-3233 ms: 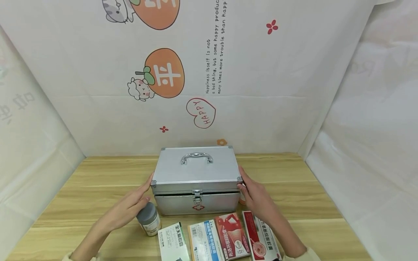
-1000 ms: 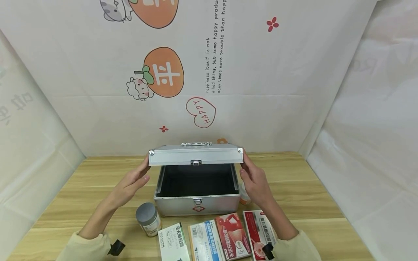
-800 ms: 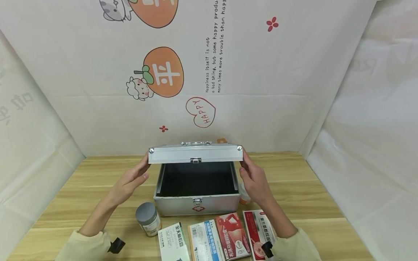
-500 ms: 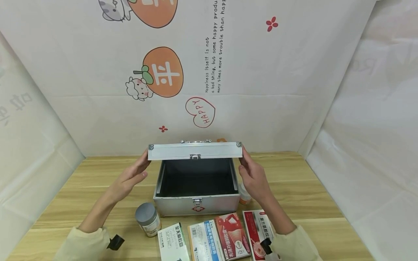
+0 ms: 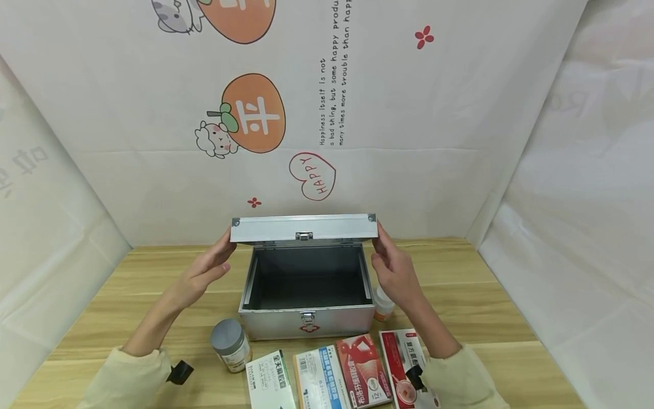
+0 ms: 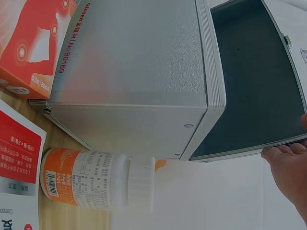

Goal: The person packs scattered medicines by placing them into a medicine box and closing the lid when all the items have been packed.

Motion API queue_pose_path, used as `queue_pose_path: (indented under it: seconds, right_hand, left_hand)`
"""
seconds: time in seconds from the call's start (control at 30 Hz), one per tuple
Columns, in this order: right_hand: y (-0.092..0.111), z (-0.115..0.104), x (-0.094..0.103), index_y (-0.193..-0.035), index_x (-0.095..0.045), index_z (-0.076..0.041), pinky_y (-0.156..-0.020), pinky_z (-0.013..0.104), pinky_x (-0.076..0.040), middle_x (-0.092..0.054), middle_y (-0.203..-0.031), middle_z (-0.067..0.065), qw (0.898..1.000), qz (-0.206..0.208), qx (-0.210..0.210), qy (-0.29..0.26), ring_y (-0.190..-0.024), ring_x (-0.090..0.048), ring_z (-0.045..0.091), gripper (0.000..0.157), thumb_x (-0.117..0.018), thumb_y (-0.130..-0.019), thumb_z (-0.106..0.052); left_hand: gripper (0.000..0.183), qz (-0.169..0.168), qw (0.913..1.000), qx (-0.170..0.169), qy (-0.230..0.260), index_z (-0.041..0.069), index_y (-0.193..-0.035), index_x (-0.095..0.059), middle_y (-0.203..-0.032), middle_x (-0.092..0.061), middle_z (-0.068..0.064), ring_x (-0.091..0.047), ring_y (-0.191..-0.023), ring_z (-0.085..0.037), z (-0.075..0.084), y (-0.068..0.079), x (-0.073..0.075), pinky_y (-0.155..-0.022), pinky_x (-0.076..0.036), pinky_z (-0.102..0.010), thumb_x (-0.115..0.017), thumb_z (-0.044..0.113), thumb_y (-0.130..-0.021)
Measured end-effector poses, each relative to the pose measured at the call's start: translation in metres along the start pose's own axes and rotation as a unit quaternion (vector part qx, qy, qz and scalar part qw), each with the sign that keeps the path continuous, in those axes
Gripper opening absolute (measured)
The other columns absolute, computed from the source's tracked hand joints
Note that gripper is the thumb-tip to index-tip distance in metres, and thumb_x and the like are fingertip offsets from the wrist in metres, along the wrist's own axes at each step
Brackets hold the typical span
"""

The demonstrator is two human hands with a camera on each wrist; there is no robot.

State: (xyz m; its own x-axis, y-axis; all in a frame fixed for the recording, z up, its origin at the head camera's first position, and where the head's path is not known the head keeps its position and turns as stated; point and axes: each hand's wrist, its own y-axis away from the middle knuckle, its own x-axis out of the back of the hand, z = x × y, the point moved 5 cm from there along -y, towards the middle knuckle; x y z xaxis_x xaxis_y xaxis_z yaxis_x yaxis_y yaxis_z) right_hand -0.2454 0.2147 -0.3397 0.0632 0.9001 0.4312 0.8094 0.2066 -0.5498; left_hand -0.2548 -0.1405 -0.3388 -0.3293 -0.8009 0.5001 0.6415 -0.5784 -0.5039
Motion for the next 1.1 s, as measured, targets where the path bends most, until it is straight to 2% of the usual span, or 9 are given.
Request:
queue_pose_path:
  seconds: [0.23, 0.53, 0.6, 0.7, 0.93, 1.0, 1.1]
  right_hand:
    - [-0.006, 0.000, 0.002, -0.156, -0.024, 0.001, -0.103, 0.007, -0.035, -0.030, -0.160, 0.025, 1.000, 0.002, -0.006, 0.003, -0.139, -0.038, 0.044, 0.062, -0.038, -0.097, 0.011]
    - [-0.013, 0.004, 0.002, -0.156, -0.023, 0.003, -0.105, 0.009, -0.035, -0.029, -0.161, 0.023, 1.000, 0.005, -0.012, 0.004, -0.141, -0.037, 0.041, 0.063, -0.035, -0.095, 0.013]
    - [-0.014, 0.005, 0.001, -0.156, -0.023, 0.003, -0.105, 0.009, -0.034, -0.029, -0.160, 0.023, 1.000, 0.007, -0.013, 0.004, -0.142, -0.037, 0.042, 0.064, -0.036, -0.094, 0.014]
    - [-0.017, 0.006, 0.001, -0.156, -0.023, 0.002, -0.105, 0.008, -0.034, -0.029, -0.161, 0.023, 1.000, 0.010, -0.020, 0.003, -0.142, -0.037, 0.042, 0.066, -0.037, -0.093, 0.014]
    - [-0.022, 0.007, 0.001, -0.158, -0.021, 0.000, -0.107, 0.008, -0.033, -0.027, -0.162, 0.018, 1.000, 0.011, -0.017, 0.000, -0.145, -0.035, 0.038, 0.070, -0.038, -0.091, 0.014]
    - [-0.023, 0.008, 0.000, -0.158, -0.020, -0.001, -0.107, 0.008, -0.033, -0.026, -0.163, 0.017, 1.000, 0.010, -0.018, 0.002, -0.145, -0.035, 0.036, 0.071, -0.038, -0.091, 0.014]
    - [-0.026, 0.008, -0.001, -0.158, -0.020, -0.003, -0.106, 0.007, -0.033, -0.026, -0.163, 0.016, 1.000, 0.008, -0.020, 0.004, -0.145, -0.035, 0.036, 0.072, -0.039, -0.091, 0.014]
  left_hand:
    - [0.066, -0.002, 0.9998, 0.008, 0.019, -0.008, -0.156, -0.003, -0.165, 0.001, -0.028, -0.013, -0.149, -0.003, 0.000, -0.007, 0.004, -0.117, -0.019, -0.009, -0.041, -0.003, -0.102]
    - [0.066, 0.000, 0.9998, 0.014, 0.014, -0.009, -0.156, -0.003, -0.165, 0.000, -0.028, -0.012, -0.151, -0.035, -0.005, -0.013, 0.006, -0.118, -0.020, -0.011, -0.040, -0.004, -0.101]
    - [0.066, 0.000, 0.9998, 0.015, 0.012, -0.009, -0.156, -0.003, -0.165, 0.000, -0.028, -0.012, -0.151, -0.038, -0.006, -0.015, 0.006, -0.118, -0.020, -0.010, -0.040, -0.004, -0.101]
    - [0.067, 0.002, 0.9999, 0.015, 0.003, -0.009, -0.156, -0.004, -0.165, -0.001, -0.027, -0.012, -0.151, -0.037, -0.007, -0.018, 0.008, -0.117, -0.021, -0.010, -0.040, -0.005, -0.100]
    - [0.070, -0.008, 0.9999, 0.004, -0.012, 0.005, -0.160, 0.000, -0.169, 0.003, -0.014, -0.008, -0.155, -0.024, -0.008, -0.027, 0.010, -0.120, -0.018, -0.013, -0.039, -0.001, -0.102]
    - [0.070, -0.007, 0.9999, 0.001, -0.014, 0.002, -0.159, 0.000, -0.168, 0.003, -0.016, -0.009, -0.154, -0.025, -0.009, -0.027, 0.010, -0.120, -0.018, -0.013, -0.039, -0.003, -0.101]
    - [0.069, -0.003, 0.9999, 0.006, -0.014, -0.005, -0.157, -0.001, -0.166, 0.002, -0.022, -0.010, -0.153, -0.033, -0.010, -0.026, 0.012, -0.119, -0.019, -0.012, -0.039, -0.005, -0.100]
